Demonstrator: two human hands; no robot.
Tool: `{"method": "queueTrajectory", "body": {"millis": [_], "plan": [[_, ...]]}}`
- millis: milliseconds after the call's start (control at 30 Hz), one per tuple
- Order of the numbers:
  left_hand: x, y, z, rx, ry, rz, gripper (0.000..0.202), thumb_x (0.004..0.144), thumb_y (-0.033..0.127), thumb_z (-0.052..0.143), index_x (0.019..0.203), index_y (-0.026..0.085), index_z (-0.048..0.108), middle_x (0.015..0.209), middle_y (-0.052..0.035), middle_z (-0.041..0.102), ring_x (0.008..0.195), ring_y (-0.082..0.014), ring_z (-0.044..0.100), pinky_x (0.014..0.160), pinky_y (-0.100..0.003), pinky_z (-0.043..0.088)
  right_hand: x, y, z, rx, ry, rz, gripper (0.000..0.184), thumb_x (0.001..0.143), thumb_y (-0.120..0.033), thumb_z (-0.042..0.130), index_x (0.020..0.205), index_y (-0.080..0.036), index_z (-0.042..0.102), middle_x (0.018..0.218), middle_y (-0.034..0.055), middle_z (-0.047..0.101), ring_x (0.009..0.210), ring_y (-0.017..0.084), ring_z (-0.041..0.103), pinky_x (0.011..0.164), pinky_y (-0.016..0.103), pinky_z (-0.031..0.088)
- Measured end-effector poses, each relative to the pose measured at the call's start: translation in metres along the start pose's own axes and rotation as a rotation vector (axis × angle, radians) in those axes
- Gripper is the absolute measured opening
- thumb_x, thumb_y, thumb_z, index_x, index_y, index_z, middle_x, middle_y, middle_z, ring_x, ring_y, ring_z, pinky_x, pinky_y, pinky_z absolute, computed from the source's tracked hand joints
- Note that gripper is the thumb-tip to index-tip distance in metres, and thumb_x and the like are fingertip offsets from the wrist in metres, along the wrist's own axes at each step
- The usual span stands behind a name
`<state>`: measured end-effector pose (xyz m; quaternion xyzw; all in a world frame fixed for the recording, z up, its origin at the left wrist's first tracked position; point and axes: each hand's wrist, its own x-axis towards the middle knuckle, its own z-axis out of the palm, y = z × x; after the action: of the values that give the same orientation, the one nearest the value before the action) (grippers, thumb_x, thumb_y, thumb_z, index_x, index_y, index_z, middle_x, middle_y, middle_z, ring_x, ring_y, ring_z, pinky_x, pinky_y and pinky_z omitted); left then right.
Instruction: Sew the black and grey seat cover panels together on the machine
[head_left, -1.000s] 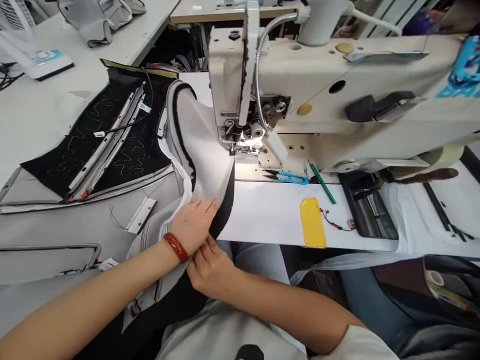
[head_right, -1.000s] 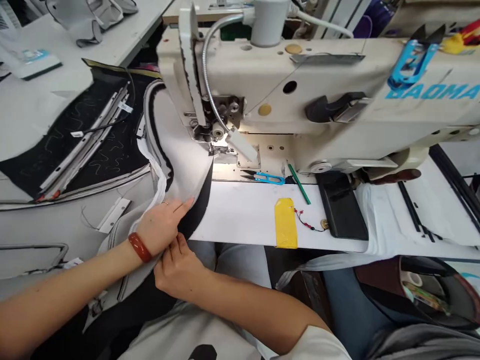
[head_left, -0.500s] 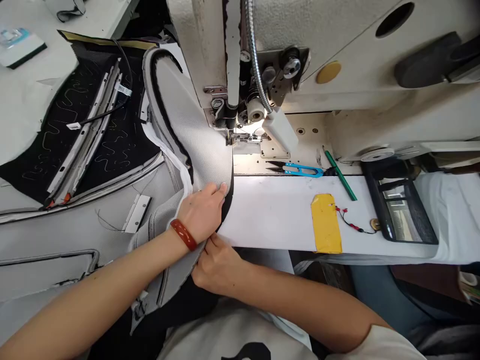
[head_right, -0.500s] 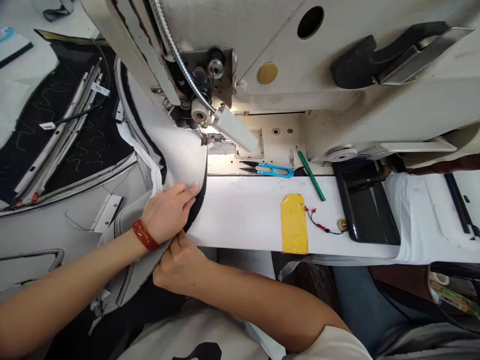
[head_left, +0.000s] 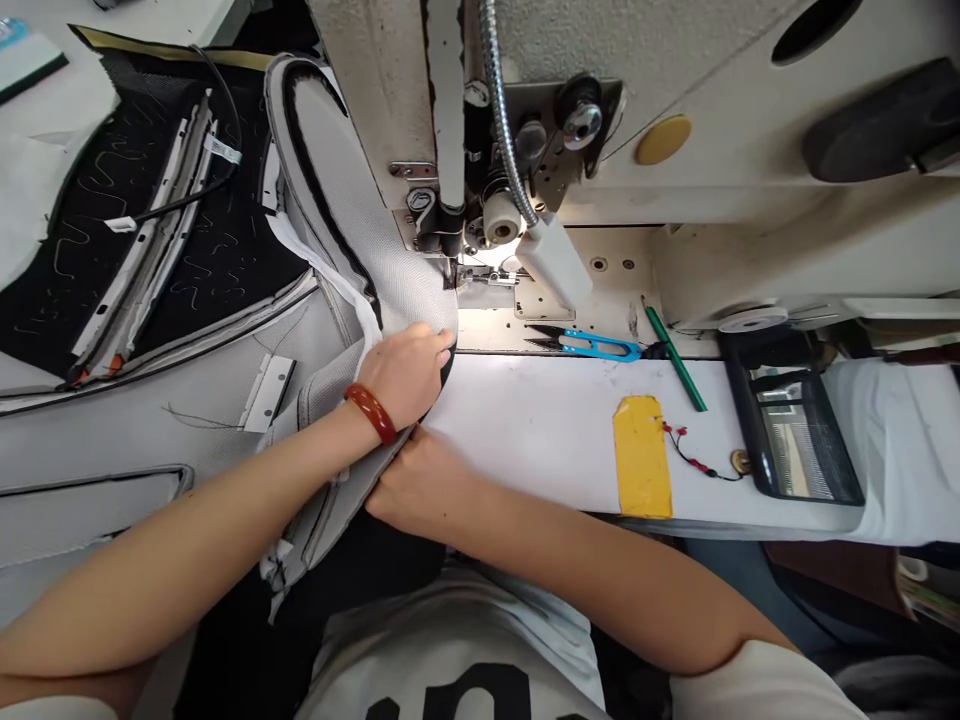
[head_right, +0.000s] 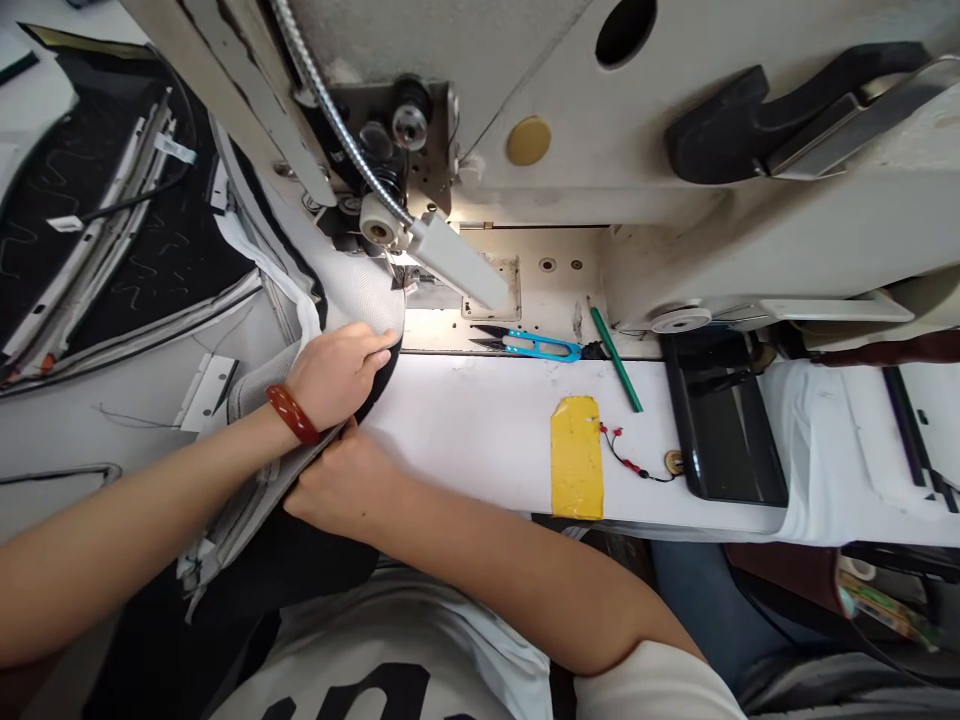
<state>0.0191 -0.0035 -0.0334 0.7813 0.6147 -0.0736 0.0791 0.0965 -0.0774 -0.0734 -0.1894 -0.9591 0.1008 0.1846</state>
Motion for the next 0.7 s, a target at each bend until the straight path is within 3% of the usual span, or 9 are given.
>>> {"method": "queueTrajectory", "body": {"millis": [167, 367, 533, 600, 700], "plan": [[0.009, -0.009, 0.001, 0.036, 0.042, -0.01, 0.038, 0.096, 0.024, 0.037, 0.123, 0.026, 0.063, 0.096, -0.0048, 0.063, 0.085, -0.0218, 0.062, 0.067, -0.033, 0.043, 0.01, 0.01, 0.001, 0.033, -0.07, 0.018, 0.025, 0.083, -0.004, 0.051, 0.071, -0.017, 0.07, 0.062, 0.0067, 0.068, 0.064, 0.02, 0.06, 0.065, 0.038, 0.042], [0.03, -0.017, 0.004, 0.058, 0.128, 0.018, 0.039, 0.094, 0.028, 0.039, 0.126, 0.027, 0.062, 0.098, -0.0045, 0.064, 0.086, -0.0221, 0.062, 0.066, -0.033, 0.041, 0.012, 0.013, 0.003, -0.043, -0.01, 0.096, 0.028, 0.088, -0.006, 0.047, 0.074, -0.016, 0.069, 0.068, 0.008, 0.07, 0.071, 0.022, 0.063, 0.077, 0.044, 0.044], [0.057, -0.015, 0.02, 0.03, 0.228, 0.011, 0.038, 0.096, 0.027, 0.036, 0.115, 0.021, 0.068, 0.105, -0.0083, 0.065, 0.093, -0.0248, 0.063, 0.073, -0.035, 0.044, 0.017, -0.038, 0.028, 0.048, 0.09, -0.099, 0.023, 0.09, -0.007, 0.043, 0.081, -0.013, 0.064, 0.067, 0.0072, 0.067, 0.065, 0.018, 0.063, 0.062, 0.034, 0.045], [0.06, -0.015, 0.022, 0.031, 0.248, -0.002, 0.039, 0.096, 0.027, 0.035, 0.115, 0.019, 0.068, 0.111, -0.0093, 0.065, 0.097, -0.0251, 0.063, 0.076, -0.036, 0.044, 0.022, -0.063, 0.042, 0.072, 0.181, -0.153, 0.022, 0.09, -0.009, 0.042, 0.084, -0.012, 0.063, 0.069, 0.0075, 0.068, 0.066, 0.019, 0.063, 0.065, 0.036, 0.047], [0.046, -0.015, 0.009, 0.038, 0.231, 0.033, 0.039, 0.096, 0.028, 0.035, 0.119, 0.019, 0.066, 0.114, -0.0097, 0.064, 0.099, -0.0262, 0.064, 0.077, -0.036, 0.044, 0.031, -0.089, 0.048, 0.041, 0.264, -0.089, 0.023, 0.086, -0.009, 0.042, 0.087, -0.01, 0.065, 0.07, 0.0082, 0.068, 0.067, 0.022, 0.064, 0.075, 0.044, 0.049]]}}
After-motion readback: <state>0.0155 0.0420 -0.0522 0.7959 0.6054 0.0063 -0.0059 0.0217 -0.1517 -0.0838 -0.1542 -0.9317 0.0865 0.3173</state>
